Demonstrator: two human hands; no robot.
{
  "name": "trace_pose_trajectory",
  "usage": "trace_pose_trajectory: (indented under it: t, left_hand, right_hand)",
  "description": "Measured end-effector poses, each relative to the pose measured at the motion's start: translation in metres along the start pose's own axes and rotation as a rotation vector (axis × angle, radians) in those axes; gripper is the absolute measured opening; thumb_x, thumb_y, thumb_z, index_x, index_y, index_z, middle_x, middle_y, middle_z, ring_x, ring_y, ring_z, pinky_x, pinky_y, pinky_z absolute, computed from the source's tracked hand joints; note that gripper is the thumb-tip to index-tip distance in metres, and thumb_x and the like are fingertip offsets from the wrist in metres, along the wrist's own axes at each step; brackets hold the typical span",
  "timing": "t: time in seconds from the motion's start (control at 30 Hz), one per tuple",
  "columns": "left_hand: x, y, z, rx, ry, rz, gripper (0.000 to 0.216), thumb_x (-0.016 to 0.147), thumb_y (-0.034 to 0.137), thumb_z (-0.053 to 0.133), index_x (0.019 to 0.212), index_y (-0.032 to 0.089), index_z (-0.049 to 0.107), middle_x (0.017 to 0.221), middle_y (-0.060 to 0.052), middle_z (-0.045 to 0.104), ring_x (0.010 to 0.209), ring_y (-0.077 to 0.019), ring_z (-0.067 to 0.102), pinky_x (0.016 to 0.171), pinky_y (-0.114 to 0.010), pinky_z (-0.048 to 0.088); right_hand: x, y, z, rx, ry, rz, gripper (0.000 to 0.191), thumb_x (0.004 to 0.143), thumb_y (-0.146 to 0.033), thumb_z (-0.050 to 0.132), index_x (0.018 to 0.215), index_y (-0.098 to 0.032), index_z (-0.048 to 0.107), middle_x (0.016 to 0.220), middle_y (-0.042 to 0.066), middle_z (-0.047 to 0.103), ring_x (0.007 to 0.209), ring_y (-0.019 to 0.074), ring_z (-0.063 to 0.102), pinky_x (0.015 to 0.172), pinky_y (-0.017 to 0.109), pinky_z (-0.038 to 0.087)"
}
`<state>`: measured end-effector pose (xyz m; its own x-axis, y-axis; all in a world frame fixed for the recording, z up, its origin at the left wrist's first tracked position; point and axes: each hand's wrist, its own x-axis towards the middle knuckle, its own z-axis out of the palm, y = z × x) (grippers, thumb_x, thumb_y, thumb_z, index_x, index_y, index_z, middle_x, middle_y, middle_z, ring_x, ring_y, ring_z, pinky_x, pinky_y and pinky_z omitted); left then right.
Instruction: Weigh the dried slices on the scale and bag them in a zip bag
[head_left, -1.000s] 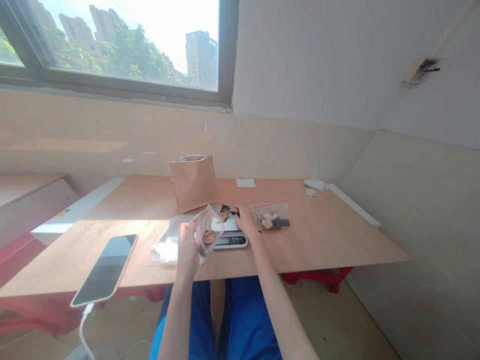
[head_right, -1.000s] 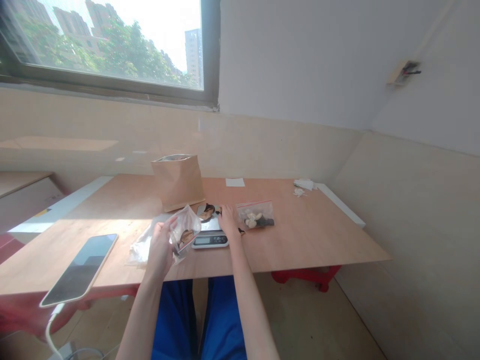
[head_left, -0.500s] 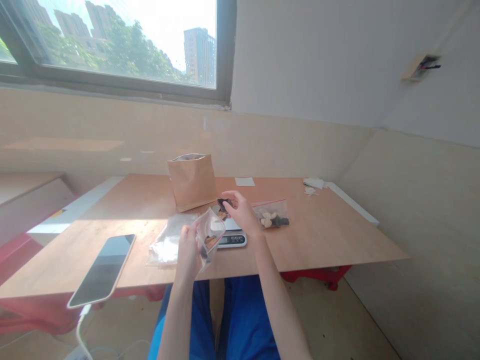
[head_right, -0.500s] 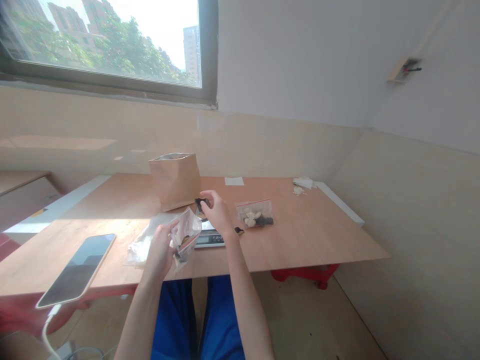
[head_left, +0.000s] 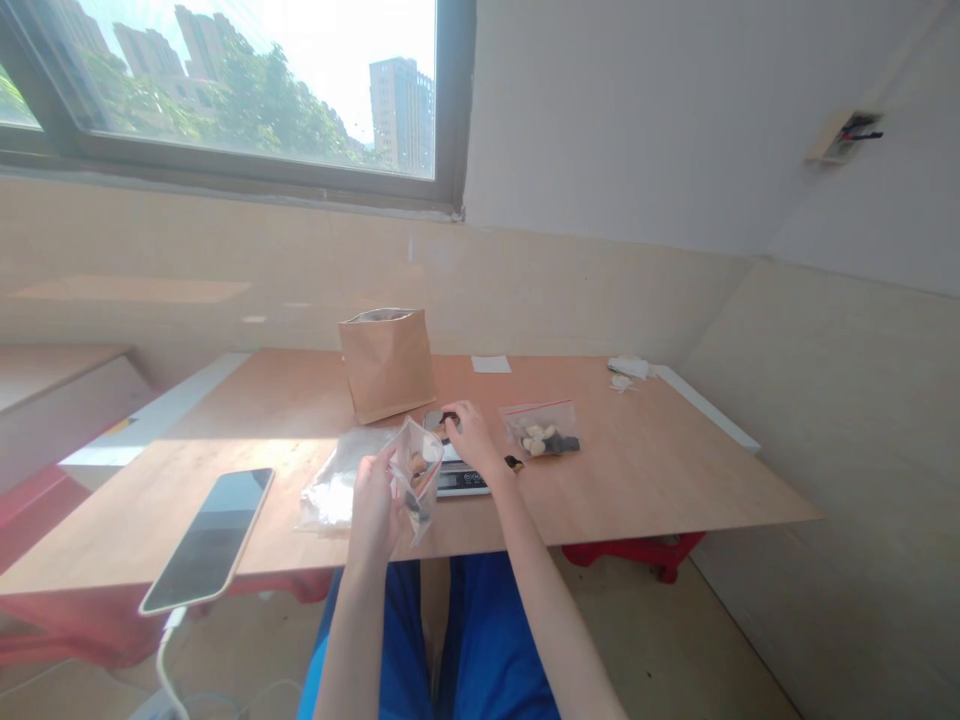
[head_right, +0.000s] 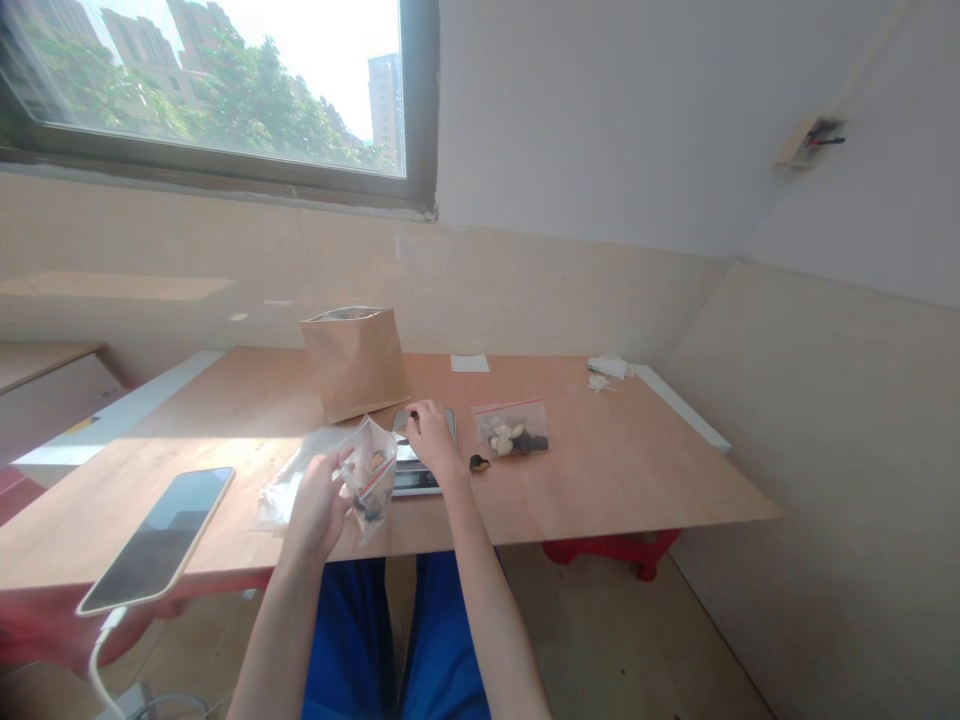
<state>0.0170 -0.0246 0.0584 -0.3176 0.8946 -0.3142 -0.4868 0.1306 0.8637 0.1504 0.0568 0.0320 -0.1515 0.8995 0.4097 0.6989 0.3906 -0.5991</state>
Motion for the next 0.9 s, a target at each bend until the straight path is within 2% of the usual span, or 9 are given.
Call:
trace_pose_trajectory:
  t: [0.17, 0.33, 0.47, 0.53, 0.63, 0.73, 0.9]
  left_hand:
    - [0.0, -0.001, 0.0, -0.005, 0.008, 0.001, 0.036, 0.05, 0.041, 0.064, 0.072, 0.019, 0.045, 0.068, 0.004, 0.048, 0.059, -0.0095, 0.048, 0.047, -0.019, 0.031]
    - [0.003, -0.004, -0.002, 0.016, -0.015, 0.012, 0.037, 0.054, 0.04, 0.063, 0.081, 0.017, 0.054, 0.068, 0.004, 0.046, 0.057, -0.008, 0.044, 0.047, -0.018, 0.03]
    - [0.003, -0.004, -0.001, 0.029, -0.028, 0.019, 0.036, 0.056, 0.04, 0.063, 0.083, 0.018, 0.055, 0.069, 0.004, 0.046, 0.057, -0.008, 0.043, 0.048, -0.019, 0.031]
    - [0.002, -0.004, -0.001, 0.037, -0.033, 0.016, 0.035, 0.057, 0.039, 0.063, 0.083, 0.018, 0.054, 0.07, 0.004, 0.047, 0.057, -0.0081, 0.042, 0.048, -0.019, 0.031]
    - [0.002, -0.004, -0.001, 0.049, -0.041, 0.02, 0.033, 0.059, 0.039, 0.062, 0.084, 0.018, 0.055, 0.07, 0.004, 0.047, 0.056, -0.0083, 0.042, 0.047, -0.019, 0.03]
    - [0.002, -0.006, -0.001, 0.068, -0.054, 0.027, 0.032, 0.06, 0.039, 0.062, 0.083, 0.018, 0.056, 0.069, 0.003, 0.045, 0.058, -0.0092, 0.043, 0.047, -0.019, 0.03]
    - [0.002, -0.009, -0.001, 0.078, -0.051, 0.047, 0.033, 0.057, 0.041, 0.065, 0.078, 0.018, 0.054, 0.071, 0.002, 0.047, 0.063, -0.0106, 0.046, 0.051, -0.021, 0.035]
  right_hand:
    - [-0.012, 0.01, 0.02, -0.21, -0.106, -0.006, 0.03, 0.084, -0.009, 0.046, 0.113, -0.013, 0.055, 0.119, 0.012, 0.055, 0.113, 0.0219, 0.047, 0.097, 0.033, 0.038]
    - [-0.011, 0.003, 0.022, -0.286, -0.119, 0.023, 0.03, 0.082, -0.007, 0.048, 0.11, -0.013, 0.056, 0.114, 0.014, 0.055, 0.107, 0.0253, 0.049, 0.093, 0.036, 0.04]
    - [-0.011, -0.004, 0.017, -0.325, -0.123, 0.097, 0.023, 0.084, -0.014, 0.05, 0.105, -0.015, 0.058, 0.109, 0.014, 0.058, 0.104, 0.0257, 0.052, 0.089, 0.035, 0.04]
    - [-0.012, -0.006, 0.015, -0.279, -0.118, 0.167, 0.018, 0.087, -0.017, 0.047, 0.099, -0.016, 0.06, 0.102, 0.012, 0.063, 0.098, 0.0236, 0.056, 0.084, 0.032, 0.041]
    - [-0.014, -0.008, 0.01, -0.193, -0.1, 0.243, 0.021, 0.089, -0.016, 0.04, 0.091, -0.017, 0.061, 0.088, 0.009, 0.067, 0.085, 0.0199, 0.061, 0.073, 0.027, 0.042]
    - [-0.013, -0.012, 0.001, -0.128, -0.073, 0.277, 0.023, 0.09, -0.017, 0.037, 0.09, -0.018, 0.06, 0.086, 0.007, 0.069, 0.08, 0.017, 0.063, 0.066, 0.024, 0.042]
    - [-0.006, -0.035, -0.02, 0.252, 0.087, 0.27, 0.024, 0.09, -0.025, 0.036, 0.084, -0.019, 0.058, 0.083, 0.003, 0.068, 0.077, 0.0145, 0.063, 0.067, 0.023, 0.043]
